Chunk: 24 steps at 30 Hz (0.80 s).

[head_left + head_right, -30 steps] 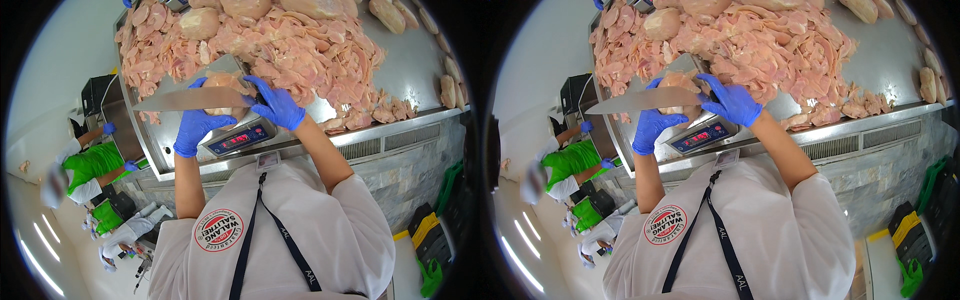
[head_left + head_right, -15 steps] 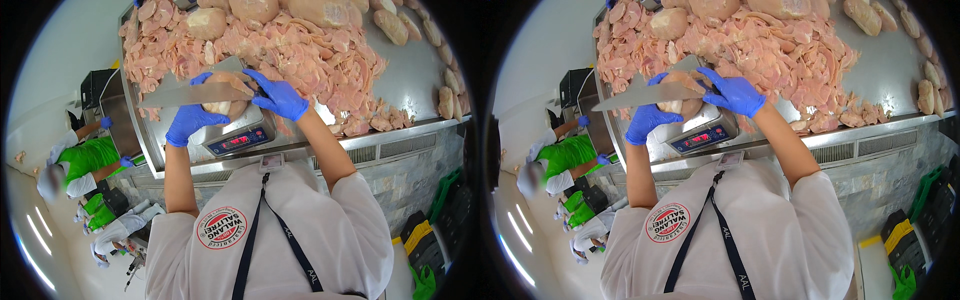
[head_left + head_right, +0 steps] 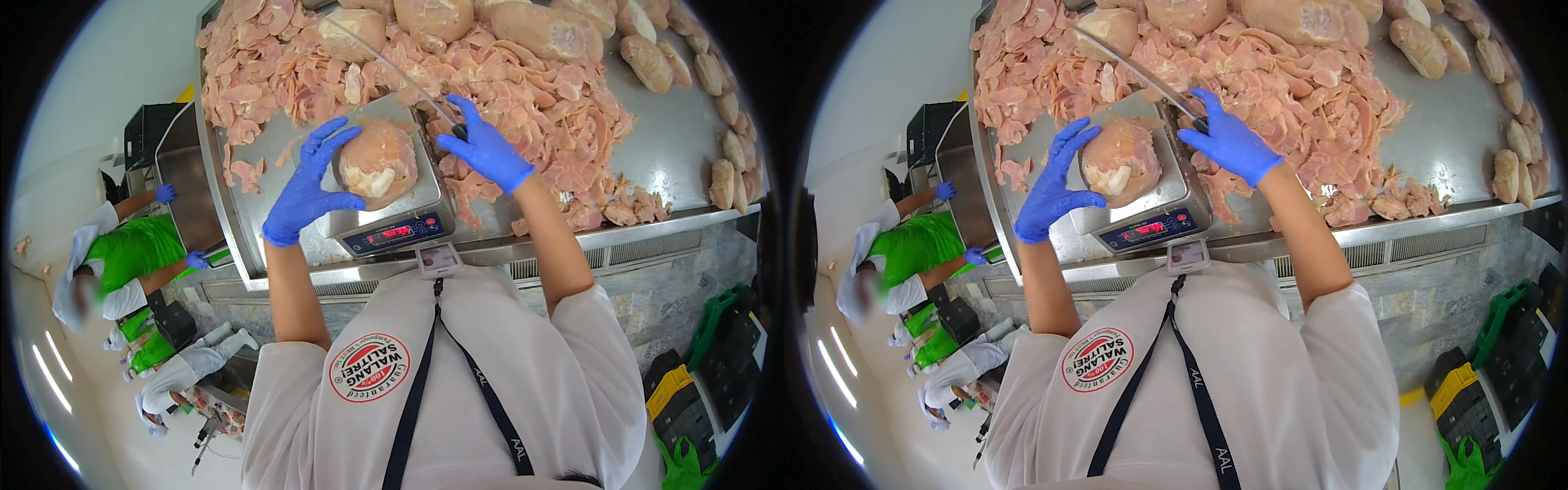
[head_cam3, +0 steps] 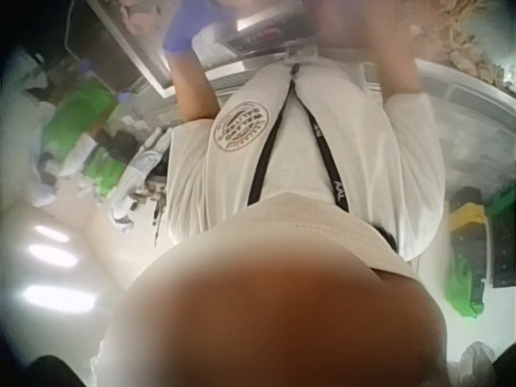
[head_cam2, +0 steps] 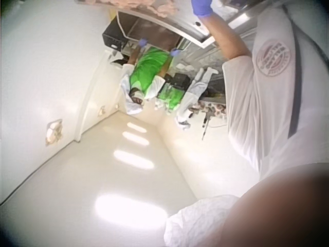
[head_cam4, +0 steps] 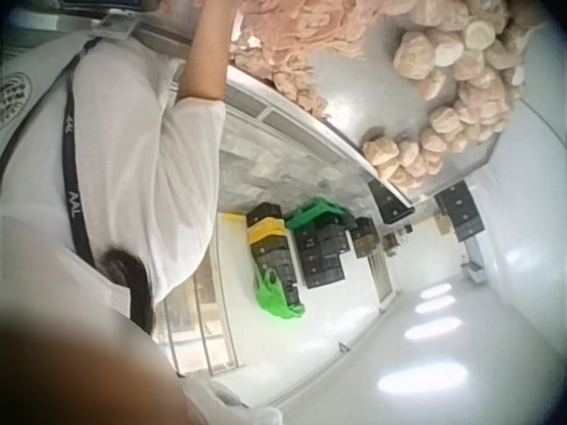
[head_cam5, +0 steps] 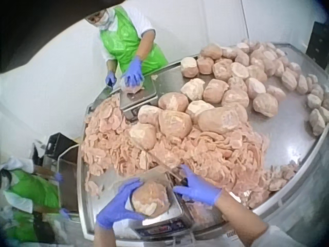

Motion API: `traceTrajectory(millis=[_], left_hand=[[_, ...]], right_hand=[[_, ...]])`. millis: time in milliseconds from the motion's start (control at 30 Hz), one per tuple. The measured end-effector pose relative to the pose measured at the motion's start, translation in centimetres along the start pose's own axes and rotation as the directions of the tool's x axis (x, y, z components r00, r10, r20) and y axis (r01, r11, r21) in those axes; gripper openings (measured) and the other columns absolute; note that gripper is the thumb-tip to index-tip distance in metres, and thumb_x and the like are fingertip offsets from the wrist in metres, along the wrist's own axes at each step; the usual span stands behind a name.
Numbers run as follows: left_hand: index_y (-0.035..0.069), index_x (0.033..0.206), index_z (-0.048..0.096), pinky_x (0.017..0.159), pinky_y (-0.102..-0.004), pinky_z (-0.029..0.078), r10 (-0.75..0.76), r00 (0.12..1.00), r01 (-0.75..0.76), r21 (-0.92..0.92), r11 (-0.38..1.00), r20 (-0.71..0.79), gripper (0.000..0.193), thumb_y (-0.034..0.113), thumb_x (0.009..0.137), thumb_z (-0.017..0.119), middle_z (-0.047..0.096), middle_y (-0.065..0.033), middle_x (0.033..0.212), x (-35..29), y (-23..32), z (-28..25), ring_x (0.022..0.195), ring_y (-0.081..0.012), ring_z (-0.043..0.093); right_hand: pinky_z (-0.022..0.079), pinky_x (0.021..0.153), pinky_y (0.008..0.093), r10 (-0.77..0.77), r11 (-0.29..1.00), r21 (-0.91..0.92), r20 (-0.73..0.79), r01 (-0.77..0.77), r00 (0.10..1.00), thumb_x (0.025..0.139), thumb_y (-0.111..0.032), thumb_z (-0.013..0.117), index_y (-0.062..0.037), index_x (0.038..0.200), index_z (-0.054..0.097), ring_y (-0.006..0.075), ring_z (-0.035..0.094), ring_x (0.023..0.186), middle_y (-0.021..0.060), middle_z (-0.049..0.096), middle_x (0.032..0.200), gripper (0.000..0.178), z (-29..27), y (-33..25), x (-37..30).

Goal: The person repeatedly picks up raw chicken breasts, places them on a digital scale, and trims fat and connective tissue with a knife. Trimmed pieces are set aside on the table while the main breast is returned to the pile.

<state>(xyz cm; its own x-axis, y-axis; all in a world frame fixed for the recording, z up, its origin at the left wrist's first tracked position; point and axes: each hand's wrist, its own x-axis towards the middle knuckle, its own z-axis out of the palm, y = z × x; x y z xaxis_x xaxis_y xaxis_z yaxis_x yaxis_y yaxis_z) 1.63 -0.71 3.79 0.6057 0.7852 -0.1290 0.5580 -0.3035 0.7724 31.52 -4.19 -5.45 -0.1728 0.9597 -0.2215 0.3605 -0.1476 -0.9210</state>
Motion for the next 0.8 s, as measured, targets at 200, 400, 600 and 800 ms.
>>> traceTrajectory(millis=[200,400,600,800], left_hand=[[0.005,0.141,0.044,0.111,-0.0406,0.036,-0.129,0.921,0.137,-0.006,0.991,-0.368,0.096,0.031,0.062,0.091,0.045,-0.0148,0.141,0.4,2.2,5.4,0.133,-0.0297,0.044],[0.007,0.139,0.047,0.108,-0.0403,0.04,0.029,0.964,0.015,0.161,0.987,-0.263,0.092,0.026,0.06,0.091,0.049,-0.0135,0.138,0.5,1.3,4.4,0.129,-0.0289,0.048],[0.006,0.143,0.042,0.109,-0.0431,0.038,-0.014,0.966,0.069,0.205,0.976,-0.257,0.101,0.028,0.059,0.092,0.045,-0.0197,0.138,-1.7,1.6,1.1,0.13,-0.0359,0.045],[-0.005,0.146,0.028,0.107,-0.0414,0.042,-0.205,0.826,0.216,-0.041,0.975,-0.525,0.108,0.029,0.066,0.092,0.038,-0.0215,0.14,-0.8,2.0,8.0,0.13,-0.0314,0.046]], right_hand=[[0.052,0.071,0.0507,-0.045,0.926,-0.376,-0.003,0.041,0.999,0.099,-0.028,0.054,-0.0144,0.145,0.031,0.0445,0.066,0.087,0.0268,0.067,0.101,0.053,-0.8,2.6,-4.8],[0.051,0.069,0.0483,-0.088,0.931,-0.352,0.039,0.096,0.995,0.1,-0.023,0.053,-0.0151,0.144,0.039,0.0413,0.065,0.081,0.0224,0.066,0.091,0.047,-0.2,0.1,-9.1],[0.052,0.066,0.0477,-0.183,0.833,-0.538,-0.044,0.131,0.982,0.098,-0.02,0.052,-0.0258,0.156,0.025,0.0391,0.065,0.076,0.0212,0.067,0.095,0.064,-0.9,0.4,-8.6],[0.053,0.072,0.0464,-0.086,0.865,-0.477,0.168,0.157,0.982,0.099,-0.021,0.049,-0.0276,0.156,0.026,0.0406,0.065,0.081,0.0195,0.067,0.114,0.062,-1.1,-0.9,-9.8]])
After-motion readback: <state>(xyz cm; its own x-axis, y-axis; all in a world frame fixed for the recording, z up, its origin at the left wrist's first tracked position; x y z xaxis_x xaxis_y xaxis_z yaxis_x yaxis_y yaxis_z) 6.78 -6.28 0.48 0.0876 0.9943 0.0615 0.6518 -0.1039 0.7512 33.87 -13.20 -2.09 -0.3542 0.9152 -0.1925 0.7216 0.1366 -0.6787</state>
